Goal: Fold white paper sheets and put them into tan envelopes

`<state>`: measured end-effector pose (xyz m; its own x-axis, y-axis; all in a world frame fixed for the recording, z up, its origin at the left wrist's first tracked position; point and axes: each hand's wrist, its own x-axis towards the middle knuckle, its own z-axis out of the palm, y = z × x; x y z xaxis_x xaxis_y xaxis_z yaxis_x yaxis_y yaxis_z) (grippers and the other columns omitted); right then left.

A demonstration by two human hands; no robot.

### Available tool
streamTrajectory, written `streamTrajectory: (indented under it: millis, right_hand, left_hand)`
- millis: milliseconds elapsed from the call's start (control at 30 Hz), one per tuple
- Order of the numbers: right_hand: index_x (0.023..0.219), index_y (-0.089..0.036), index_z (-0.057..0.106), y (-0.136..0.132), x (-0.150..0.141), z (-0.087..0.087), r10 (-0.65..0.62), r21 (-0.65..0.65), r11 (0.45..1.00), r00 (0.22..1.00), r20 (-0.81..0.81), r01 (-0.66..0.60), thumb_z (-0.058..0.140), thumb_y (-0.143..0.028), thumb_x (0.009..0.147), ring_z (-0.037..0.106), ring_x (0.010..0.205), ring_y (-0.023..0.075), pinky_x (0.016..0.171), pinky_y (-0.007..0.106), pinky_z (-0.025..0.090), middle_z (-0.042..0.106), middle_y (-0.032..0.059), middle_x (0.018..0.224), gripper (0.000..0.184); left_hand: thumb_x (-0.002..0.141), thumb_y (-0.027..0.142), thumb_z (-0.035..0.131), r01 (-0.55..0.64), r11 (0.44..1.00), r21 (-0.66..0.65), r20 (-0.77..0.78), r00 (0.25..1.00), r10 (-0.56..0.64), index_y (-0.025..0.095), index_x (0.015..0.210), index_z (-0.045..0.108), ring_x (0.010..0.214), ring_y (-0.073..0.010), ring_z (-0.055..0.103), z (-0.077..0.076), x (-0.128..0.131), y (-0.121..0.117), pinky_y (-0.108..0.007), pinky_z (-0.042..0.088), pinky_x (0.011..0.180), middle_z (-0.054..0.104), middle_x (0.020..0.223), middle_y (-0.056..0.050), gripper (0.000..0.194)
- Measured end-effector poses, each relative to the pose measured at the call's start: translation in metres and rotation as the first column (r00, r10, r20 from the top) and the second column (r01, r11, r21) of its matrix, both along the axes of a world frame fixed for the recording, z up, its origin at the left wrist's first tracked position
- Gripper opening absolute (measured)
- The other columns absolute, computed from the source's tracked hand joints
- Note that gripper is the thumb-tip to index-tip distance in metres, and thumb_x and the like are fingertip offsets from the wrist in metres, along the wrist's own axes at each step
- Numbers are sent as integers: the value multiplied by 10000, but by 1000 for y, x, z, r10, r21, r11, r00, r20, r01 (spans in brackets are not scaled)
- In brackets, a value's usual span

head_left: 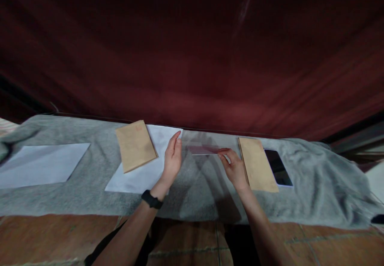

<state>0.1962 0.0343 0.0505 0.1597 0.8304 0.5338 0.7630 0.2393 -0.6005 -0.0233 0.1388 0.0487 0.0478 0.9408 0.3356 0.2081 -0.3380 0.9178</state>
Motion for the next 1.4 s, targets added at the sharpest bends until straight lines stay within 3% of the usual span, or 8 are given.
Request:
streamTrajectory:
  millis: [167,300,433,533,667,800,1067,1400]
  right_hand:
    - [955,-223,671,-23,-14,-12,178,-135,980,942,285,-145,483,-225,1001,660,901,209,849,365,525,721,58,953,194]
    - [951,-219,677,-37,-19,-9,296,-269,941,887,355,-206,488,-207,992,663,918,200,863,361,512,722,49,964,194]
    - [1068,-239,696,-41,-19,-10,303,-348,918,903,305,-191,461,-292,1005,662,1021,210,947,381,510,723,62,1087,248]
    - [1282,-216,632,-36,-21,-23,202,-342,934,938,282,-99,350,-341,1040,605,1196,222,1042,414,478,669,94,1280,392]
    - [1483,-147,440,-28,-29,-45,125,-392,920,934,336,18,264,-403,1058,394,1429,241,1170,473,340,468,128,1521,527]
    - [1544,-153,326,-28,-38,-58,130,-415,908,897,423,65,246,-401,1062,259,1496,253,1215,509,212,323,111,1602,547]
    - [1560,-154,289,-27,-32,-67,34,-372,913,878,478,167,251,-437,1056,294,1478,280,1203,508,212,311,115,1605,579]
    - [1543,-150,329,-26,-21,-70,10,-382,905,890,456,185,239,-404,1054,292,1477,287,1182,547,236,326,137,1599,559]
  left_hand:
    - [936,267,496,137,991,11,-242,962,-130,214,1248,636,1321,-251,527,-21,2,-4,-467,398,1145,590,1392,-101,346]
    - [912,191,495,280,960,22,-511,828,-230,180,1276,617,1353,-250,499,-35,7,-18,-439,411,1143,539,1450,-128,384]
    - [973,256,433,341,939,35,-727,654,-211,134,1351,551,1411,-263,429,-40,16,-43,-471,376,1163,479,1503,-161,414]
    - [995,308,393,397,914,88,-821,549,-159,103,1436,453,1470,-274,325,-44,23,-65,-510,299,1198,412,1549,-175,490]
    - [985,314,385,438,890,123,-865,487,-120,85,1491,366,1493,-257,271,-52,28,-82,-498,240,1222,387,1567,-166,555]
    - [980,289,374,419,900,122,-884,457,-93,78,1498,358,1501,-249,249,-58,26,-82,-488,189,1237,365,1580,-161,560]
    - [938,589,476,459,886,64,-895,420,-152,125,1508,365,1509,-289,222,-50,8,-74,-544,168,1225,301,1608,-164,744]
    - [983,457,480,530,846,58,-910,376,-173,149,1479,413,1499,-278,254,-43,1,-69,-546,151,1226,365,1582,-150,588]
